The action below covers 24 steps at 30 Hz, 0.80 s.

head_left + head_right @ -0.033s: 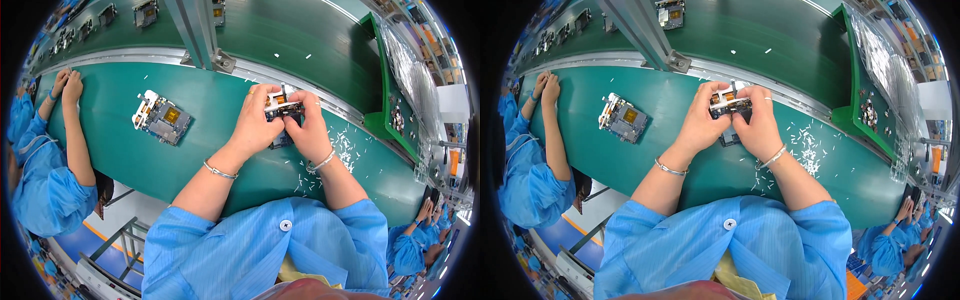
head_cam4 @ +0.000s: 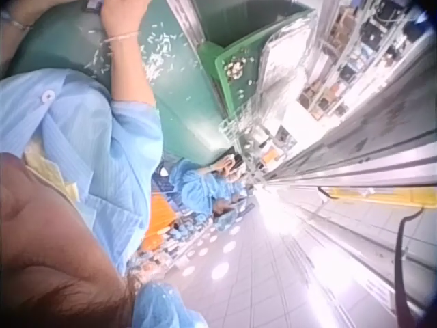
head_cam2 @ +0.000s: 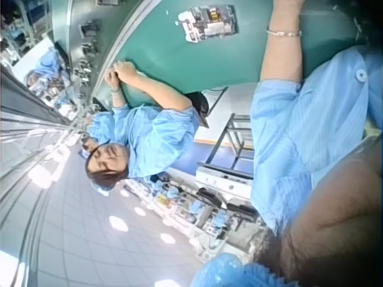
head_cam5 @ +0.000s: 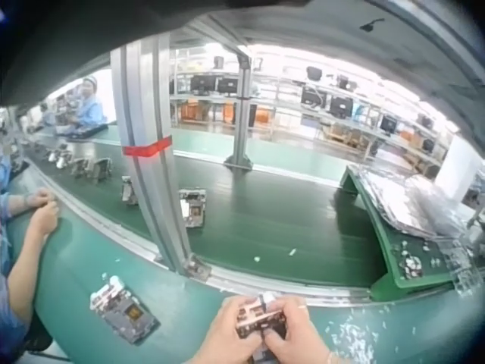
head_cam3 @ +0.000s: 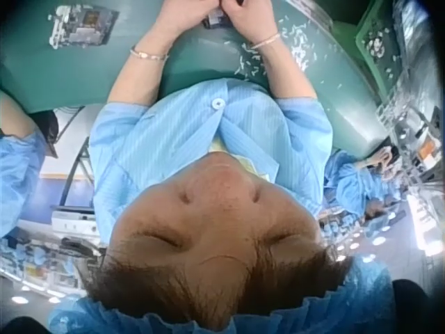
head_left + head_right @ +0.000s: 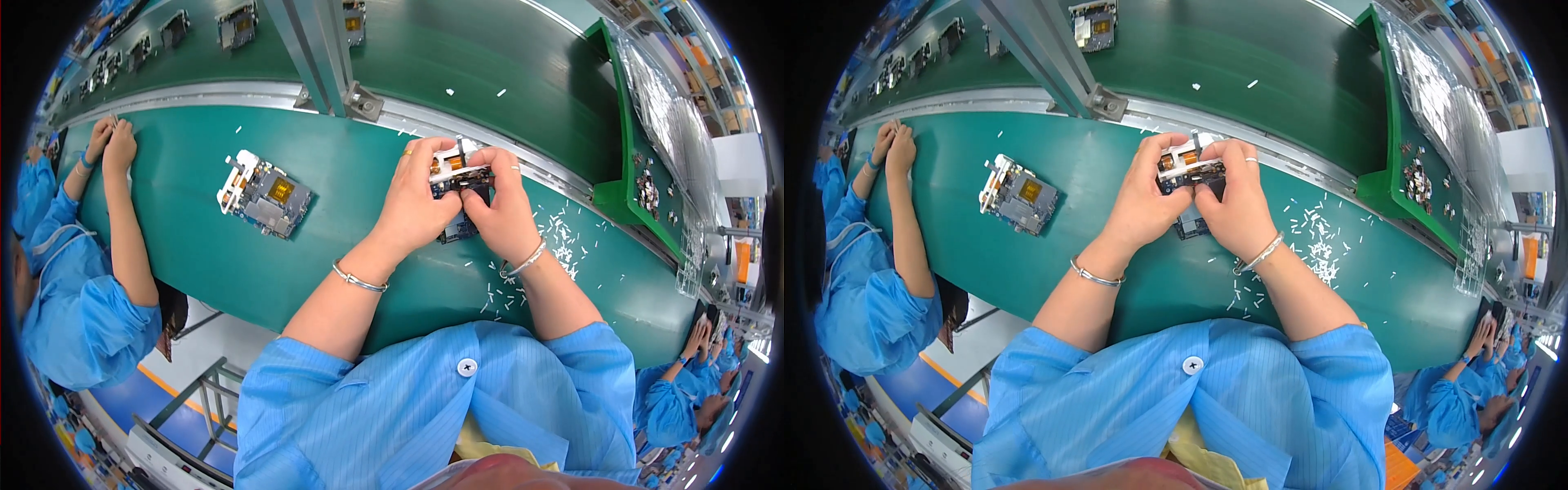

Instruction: The person assembles electronic components onto a circuit board by hand, taking the components from a plastic tray and placing them on the circuit board as it moves along a conveyor belt.

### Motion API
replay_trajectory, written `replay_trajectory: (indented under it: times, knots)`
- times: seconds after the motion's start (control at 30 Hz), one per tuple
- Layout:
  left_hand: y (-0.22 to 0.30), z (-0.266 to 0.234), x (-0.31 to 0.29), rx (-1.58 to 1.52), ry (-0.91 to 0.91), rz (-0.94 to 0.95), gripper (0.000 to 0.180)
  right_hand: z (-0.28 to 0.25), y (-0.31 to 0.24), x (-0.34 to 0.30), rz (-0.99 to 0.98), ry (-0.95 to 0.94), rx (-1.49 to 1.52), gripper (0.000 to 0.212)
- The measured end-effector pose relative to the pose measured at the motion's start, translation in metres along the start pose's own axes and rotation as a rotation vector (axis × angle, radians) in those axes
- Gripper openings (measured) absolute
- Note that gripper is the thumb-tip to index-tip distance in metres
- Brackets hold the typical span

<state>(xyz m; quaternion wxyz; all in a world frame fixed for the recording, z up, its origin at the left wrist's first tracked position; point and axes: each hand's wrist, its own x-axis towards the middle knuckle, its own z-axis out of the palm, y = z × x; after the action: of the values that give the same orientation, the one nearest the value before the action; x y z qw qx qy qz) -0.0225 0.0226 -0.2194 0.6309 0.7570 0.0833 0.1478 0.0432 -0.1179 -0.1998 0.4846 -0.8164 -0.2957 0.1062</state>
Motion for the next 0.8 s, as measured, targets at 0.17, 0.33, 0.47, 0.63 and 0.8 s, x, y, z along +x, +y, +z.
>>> replay_trajectory:
  times: [0.17, 0.33, 0.47, 0.63, 0.8]
  knots:
    - [-0.017, -0.007, 0.008, -0.127, -0.102, 0.086, 0.067, -0.005, 0.013, 0.0, 0.008, -0.065, 0.156, 0.038]
    - [-0.017, -0.006, 0.002, -0.167, 0.007, 0.105, 0.069, -0.024, 0.022, 0.011, 0.08, -0.035, 0.111, 0.033]
    - [-0.018, -0.003, 0.005, -0.154, 0.133, 0.048, 0.069, -0.073, 0.041, 0.065, -0.084, 0.267, -0.056, 0.032]
    - [-0.021, 0.001, 0.008, 0.093, 0.079, 0.203, 0.061, -0.073, 0.067, 0.094, -0.093, 0.428, -0.554, 0.047]
    - [-0.015, 0.005, 0.012, 0.078, 0.041, 0.191, 0.054, -0.058, 0.074, 0.077, -0.075, 0.421, -0.583, 0.045]
